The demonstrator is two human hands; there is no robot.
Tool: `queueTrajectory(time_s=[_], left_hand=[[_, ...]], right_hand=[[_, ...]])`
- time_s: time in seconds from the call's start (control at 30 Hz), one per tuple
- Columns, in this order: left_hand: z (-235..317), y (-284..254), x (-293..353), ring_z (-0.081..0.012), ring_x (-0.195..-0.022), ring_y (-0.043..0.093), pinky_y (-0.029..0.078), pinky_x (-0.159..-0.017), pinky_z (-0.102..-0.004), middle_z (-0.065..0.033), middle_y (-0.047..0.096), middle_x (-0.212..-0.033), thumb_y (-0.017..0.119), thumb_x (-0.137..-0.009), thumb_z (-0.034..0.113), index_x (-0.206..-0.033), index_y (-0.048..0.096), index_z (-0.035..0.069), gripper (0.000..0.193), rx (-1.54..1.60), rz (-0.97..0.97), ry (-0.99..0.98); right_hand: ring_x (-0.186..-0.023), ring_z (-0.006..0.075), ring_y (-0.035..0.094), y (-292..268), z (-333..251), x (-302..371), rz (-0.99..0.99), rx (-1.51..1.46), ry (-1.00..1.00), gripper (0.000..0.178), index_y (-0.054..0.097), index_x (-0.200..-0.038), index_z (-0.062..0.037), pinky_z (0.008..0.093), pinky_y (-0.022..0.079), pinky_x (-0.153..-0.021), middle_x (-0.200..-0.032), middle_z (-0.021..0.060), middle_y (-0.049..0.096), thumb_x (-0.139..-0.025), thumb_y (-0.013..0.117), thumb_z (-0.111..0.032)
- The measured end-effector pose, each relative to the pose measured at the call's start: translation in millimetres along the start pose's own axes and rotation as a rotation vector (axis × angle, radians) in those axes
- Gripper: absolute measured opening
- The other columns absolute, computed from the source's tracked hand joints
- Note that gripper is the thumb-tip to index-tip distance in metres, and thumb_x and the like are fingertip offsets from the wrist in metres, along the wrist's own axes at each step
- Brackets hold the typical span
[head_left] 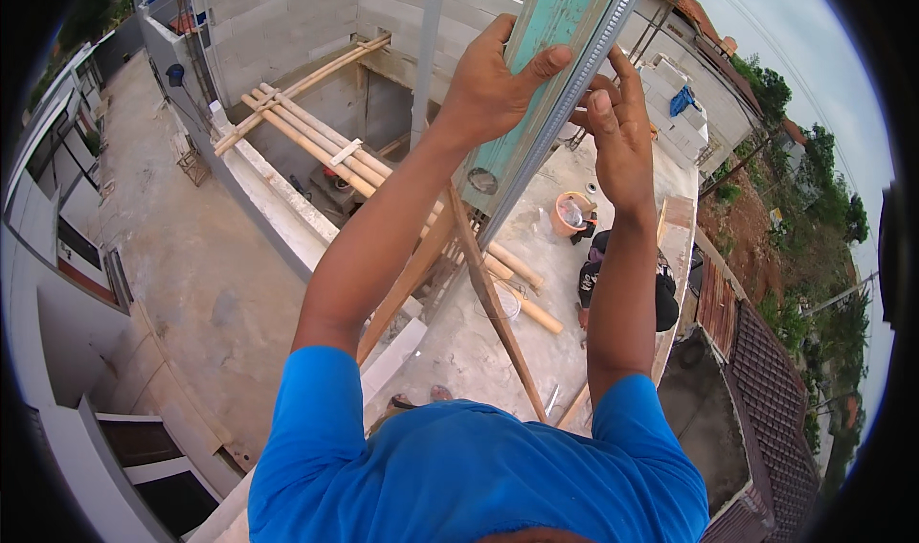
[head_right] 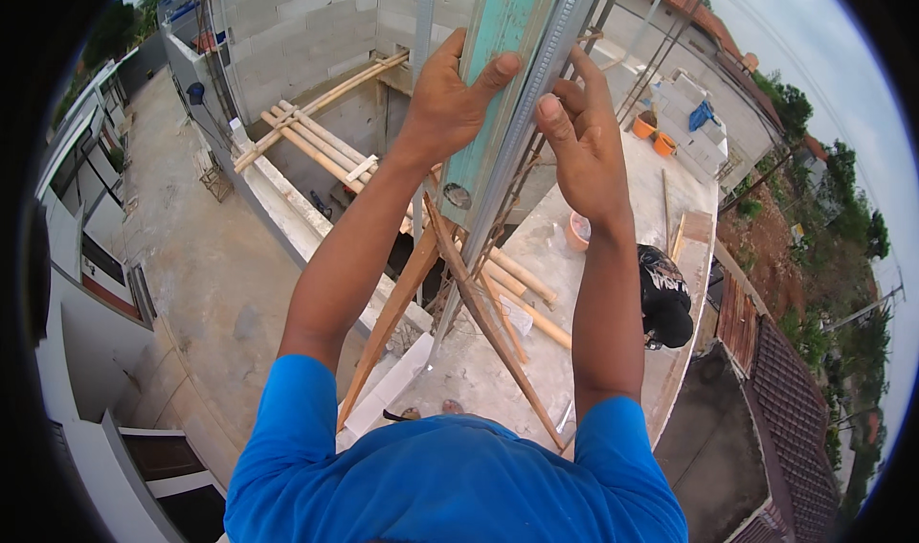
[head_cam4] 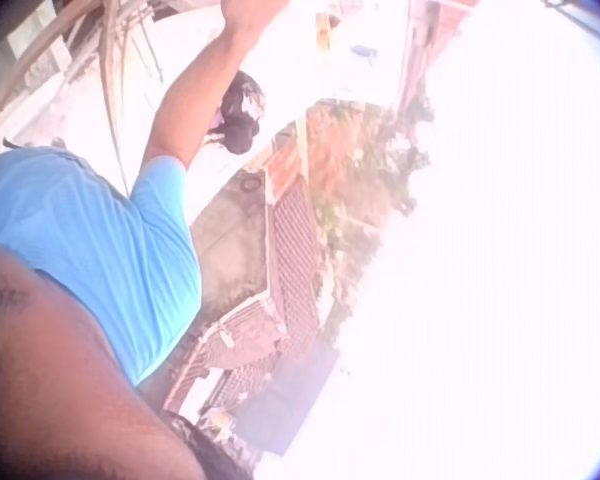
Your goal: The person assembles a wooden scaffolding structure on a construction site. They position wooden planks against a vertical metal frame, use a spirit level to check alignment, and secure the planks with nails using a hammer. Another worker assists by holding the frame and handing over tools.
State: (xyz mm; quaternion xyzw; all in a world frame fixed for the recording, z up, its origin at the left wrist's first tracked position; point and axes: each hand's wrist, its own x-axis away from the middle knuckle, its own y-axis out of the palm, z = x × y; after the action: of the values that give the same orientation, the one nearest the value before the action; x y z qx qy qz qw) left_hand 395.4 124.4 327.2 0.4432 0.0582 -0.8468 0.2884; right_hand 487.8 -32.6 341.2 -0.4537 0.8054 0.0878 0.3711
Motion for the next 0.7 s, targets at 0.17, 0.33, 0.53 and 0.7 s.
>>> queueTrajectory(time_s=[0.17, 0.33, 0.53, 0.7], left_hand=[[3.9, -4.4, -1.8, -0.016, -0.094, 0.071, 0.058, -0.081, -0.0316, -0.0125, 0.073, -0.102, 0.079, -0.091, 0.056, -0.12, 0.06, -0.005, 0.07, -0.077, -0.005, -0.026], [13.7, -12.9, -3.7, -0.0155, -0.106, 0.066, 0.054, -0.091, -0.0316, -0.0101, 0.071, -0.115, 0.074, -0.095, 0.056, -0.129, 0.06, -0.002, 0.069, 0.042, -0.063, -0.131], [5.1, -0.8, -13.0, -0.0211, -0.106, 0.067, 0.053, -0.093, -0.037, -0.0153, 0.071, -0.113, 0.072, -0.101, 0.042, -0.125, 0.061, -0.004, 0.053, -0.006, -0.083, -0.098], [16.1, -6.4, -19.2, -0.0191, -0.109, 0.064, 0.052, -0.095, -0.037, -0.0137, 0.069, -0.116, 0.071, -0.102, 0.039, -0.128, 0.06, -0.003, 0.05, 0.067, -0.1, -0.122]], right_hand=[[-0.115, 0.0179, 0.061, 18.2, -8.0, -19.6, 0.078, 0.076, -0.059, 0.058, 0.043, -0.153, -0.0012, 0.0338, 0.05, -0.097, -0.124, 0.0154, 0.067, -0.109, 0.062, -0.035], [-0.113, 0.0156, 0.065, 35.2, -11.4, -33.1, 0.135, 0.015, -0.105, 0.047, 0.049, -0.144, 0.0022, 0.032, 0.052, -0.097, -0.123, 0.0132, 0.069, -0.108, 0.063, -0.024], [-0.103, 0.0141, 0.068, 26.8, -36.4, -51.9, 0.226, 0.056, -0.097, 0.04, 0.053, -0.132, 0.0042, 0.0303, 0.055, -0.09, -0.112, 0.0136, 0.072, -0.105, 0.069, -0.021], [-0.093, 0.0122, 0.07, 27.2, -42.4, -61.8, 0.197, 0.014, -0.06, 0.04, 0.054, -0.128, 0.004, 0.0273, 0.056, -0.081, -0.104, 0.0132, 0.075, -0.103, 0.072, -0.021]])
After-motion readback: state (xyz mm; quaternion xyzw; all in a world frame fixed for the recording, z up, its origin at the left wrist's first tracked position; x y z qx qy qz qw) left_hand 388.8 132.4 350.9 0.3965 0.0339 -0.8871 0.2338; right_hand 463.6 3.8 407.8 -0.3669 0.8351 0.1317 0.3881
